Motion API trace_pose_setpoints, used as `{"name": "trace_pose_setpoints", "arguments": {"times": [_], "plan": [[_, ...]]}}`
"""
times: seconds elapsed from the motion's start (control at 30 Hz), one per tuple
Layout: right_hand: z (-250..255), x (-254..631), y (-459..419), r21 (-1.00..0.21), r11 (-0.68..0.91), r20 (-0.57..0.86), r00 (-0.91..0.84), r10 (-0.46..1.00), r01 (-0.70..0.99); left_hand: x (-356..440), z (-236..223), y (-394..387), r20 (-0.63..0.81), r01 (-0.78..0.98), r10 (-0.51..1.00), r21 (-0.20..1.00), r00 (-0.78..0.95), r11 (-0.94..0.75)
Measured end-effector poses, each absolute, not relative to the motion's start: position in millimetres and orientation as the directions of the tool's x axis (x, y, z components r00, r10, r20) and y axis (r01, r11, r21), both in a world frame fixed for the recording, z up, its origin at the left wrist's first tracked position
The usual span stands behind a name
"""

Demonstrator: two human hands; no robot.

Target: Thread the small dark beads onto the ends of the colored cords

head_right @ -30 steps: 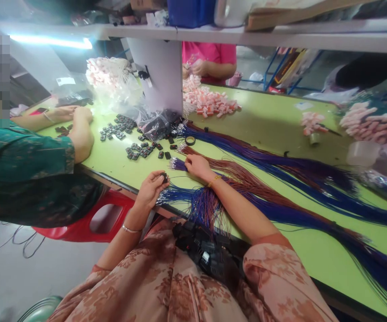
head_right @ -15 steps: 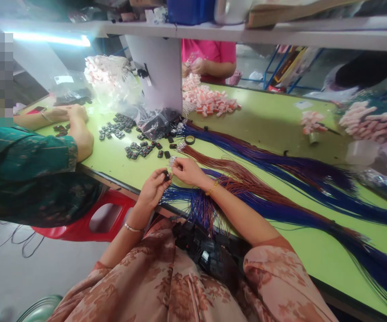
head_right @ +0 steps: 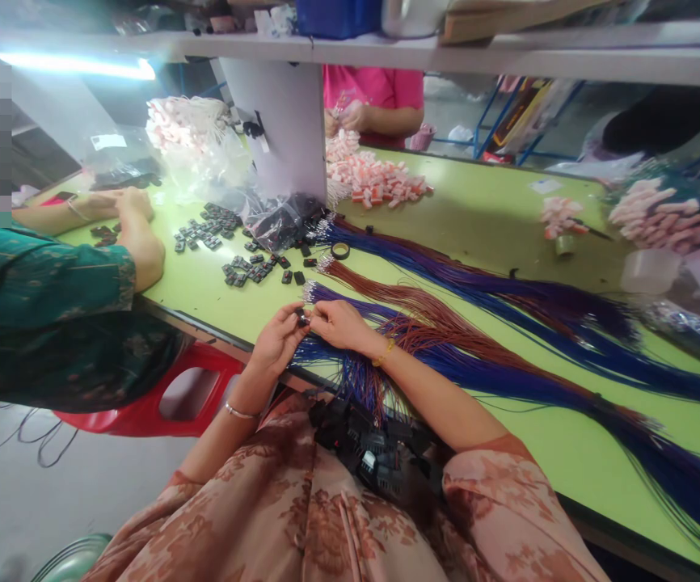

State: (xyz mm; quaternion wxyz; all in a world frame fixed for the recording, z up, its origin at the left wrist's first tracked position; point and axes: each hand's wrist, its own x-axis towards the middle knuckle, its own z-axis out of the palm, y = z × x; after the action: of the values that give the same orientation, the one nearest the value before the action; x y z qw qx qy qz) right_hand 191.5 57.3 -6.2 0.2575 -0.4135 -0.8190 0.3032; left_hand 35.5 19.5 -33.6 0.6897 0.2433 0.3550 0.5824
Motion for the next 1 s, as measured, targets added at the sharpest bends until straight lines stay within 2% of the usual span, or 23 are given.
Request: {"name": "trace_pose_setpoints", "arguments": {"times": [0.33, 0.57, 0.77, 1.0], "plan": [[-8.1, 192.3, 57.5, -0.699, 0.46, 0.144, -0.522, 0.84, 0.547, 36.6, -36.6, 17.7, -0.185, -0.563, 0.982, 0.808, 0.037, 0.174], [-12.0, 192.7, 52.9, -0.515, 0.573, 0.202, -0.56, 0.804, 0.638, 45.7, -42.5, 16.5, -0.234, -0.47, 0.97, 0.865, -0.068, 0.176], [-16.0, 196.9, 57.0, -0.679, 0.443, 0.109, -0.517, 0.849, 0.585, 53.6, -42.5, 19.7, -0.235, -0.509, 0.968, 0.846, -0.084, 0.161], [-12.6, 200.0, 50.7, -0.576, 0.543, 0.255, -0.497, 0.83, 0.611, 51.9, -45.5, 24.4, -0.262, -0.583, 0.965, 0.788, -0.029, 0.196]]}}
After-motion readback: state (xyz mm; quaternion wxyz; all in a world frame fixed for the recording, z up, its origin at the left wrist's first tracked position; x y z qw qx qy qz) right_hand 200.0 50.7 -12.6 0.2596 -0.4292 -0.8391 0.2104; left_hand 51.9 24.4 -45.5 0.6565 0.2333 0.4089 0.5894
